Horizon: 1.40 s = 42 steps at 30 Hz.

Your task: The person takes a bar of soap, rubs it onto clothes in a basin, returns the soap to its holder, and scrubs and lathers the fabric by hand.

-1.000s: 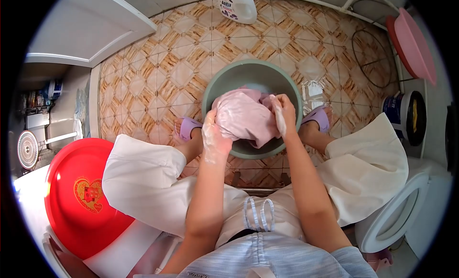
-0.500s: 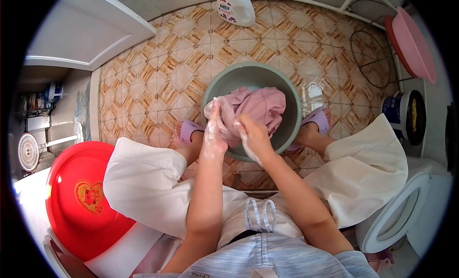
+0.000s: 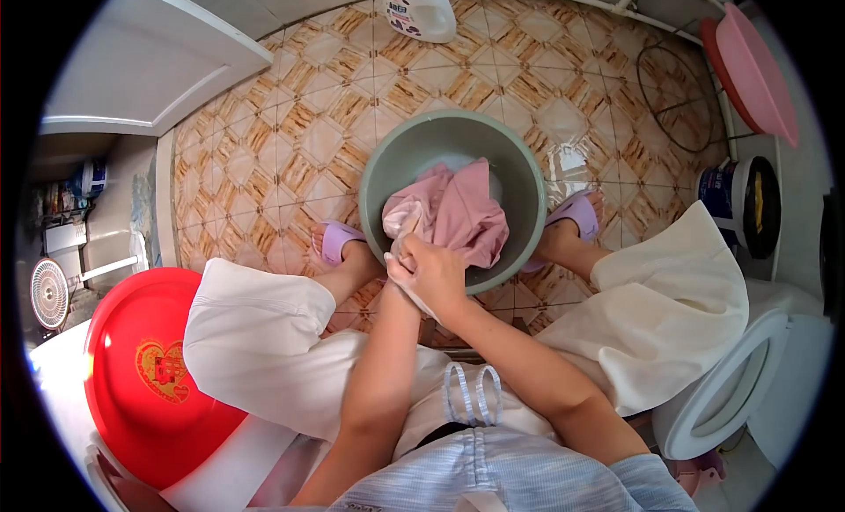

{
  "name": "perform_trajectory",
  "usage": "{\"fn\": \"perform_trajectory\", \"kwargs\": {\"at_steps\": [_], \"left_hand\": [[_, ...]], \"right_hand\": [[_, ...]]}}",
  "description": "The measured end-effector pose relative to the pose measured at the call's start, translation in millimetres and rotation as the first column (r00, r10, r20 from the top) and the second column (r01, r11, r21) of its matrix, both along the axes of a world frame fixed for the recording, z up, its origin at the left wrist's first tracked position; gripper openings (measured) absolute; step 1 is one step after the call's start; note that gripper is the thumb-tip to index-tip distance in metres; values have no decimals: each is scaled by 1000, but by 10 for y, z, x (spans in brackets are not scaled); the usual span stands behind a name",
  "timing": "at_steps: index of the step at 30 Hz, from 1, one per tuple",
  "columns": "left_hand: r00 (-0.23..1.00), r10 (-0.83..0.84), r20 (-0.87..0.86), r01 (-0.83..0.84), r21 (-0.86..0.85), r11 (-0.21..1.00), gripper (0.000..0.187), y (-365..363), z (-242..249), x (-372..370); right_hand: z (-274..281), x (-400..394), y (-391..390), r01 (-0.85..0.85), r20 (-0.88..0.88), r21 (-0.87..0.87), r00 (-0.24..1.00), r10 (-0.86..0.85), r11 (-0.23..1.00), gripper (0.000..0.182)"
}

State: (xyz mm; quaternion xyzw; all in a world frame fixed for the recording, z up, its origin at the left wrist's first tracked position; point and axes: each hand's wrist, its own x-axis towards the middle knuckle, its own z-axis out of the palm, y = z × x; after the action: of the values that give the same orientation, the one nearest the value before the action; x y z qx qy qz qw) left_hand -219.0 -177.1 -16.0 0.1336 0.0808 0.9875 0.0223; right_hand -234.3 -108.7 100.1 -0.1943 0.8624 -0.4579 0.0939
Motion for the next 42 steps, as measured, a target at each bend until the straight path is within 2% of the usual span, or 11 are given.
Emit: {"fn": "perform_trajectory", "kwargs": {"at_steps": [4,8,9,13,15,20,22,25,35,40,42], "left_hand": [[620,266,738,8,-345,939,22,226,634,-173],[332,342,879,59,-381,923,24,217,941,-249],[934,-76,350,98,-44,994,25,-90,-145,108],[946,-103,306,46,189,981,29,-30,320,63],[453,353,818,-50,-372,927,31,153,842,-139],[544,208,813,39,-272,962,52,0,285,67],[799,428,422,-115,-591,798,32,-36,133,111],[537,225,813,-65,-226,972,32,104,967,-141],[617,240,749,-18,-292,956,31,-42,507,-14],[499,566,657,33,-667,745,44,-1,1123,-203],[557,735,388,-17,-879,477,43,-196,948,-198]], "right_hand": [[-603,-512,107,346,63,52,935,-349,937,20],[-302,-339,133,268,-44,63,963,-265,961,23],[-175,-149,58,179,-108,-5,978,-178,984,25],[-361,-208,0,123,-84,-35,989,-126,992,22],[-520,-552,162,216,88,39,972,-219,976,24],[-206,-92,61,226,-49,-47,972,-228,973,29],[-182,42,-24,47,-149,-40,987,-52,998,26],[-520,-471,159,269,69,55,960,-272,962,24],[-502,-385,91,237,-120,-2,964,-236,971,26],[-643,-912,651,156,81,197,981,-175,968,27],[-535,-1010,729,200,700,-196,715,-6,960,18]]}}
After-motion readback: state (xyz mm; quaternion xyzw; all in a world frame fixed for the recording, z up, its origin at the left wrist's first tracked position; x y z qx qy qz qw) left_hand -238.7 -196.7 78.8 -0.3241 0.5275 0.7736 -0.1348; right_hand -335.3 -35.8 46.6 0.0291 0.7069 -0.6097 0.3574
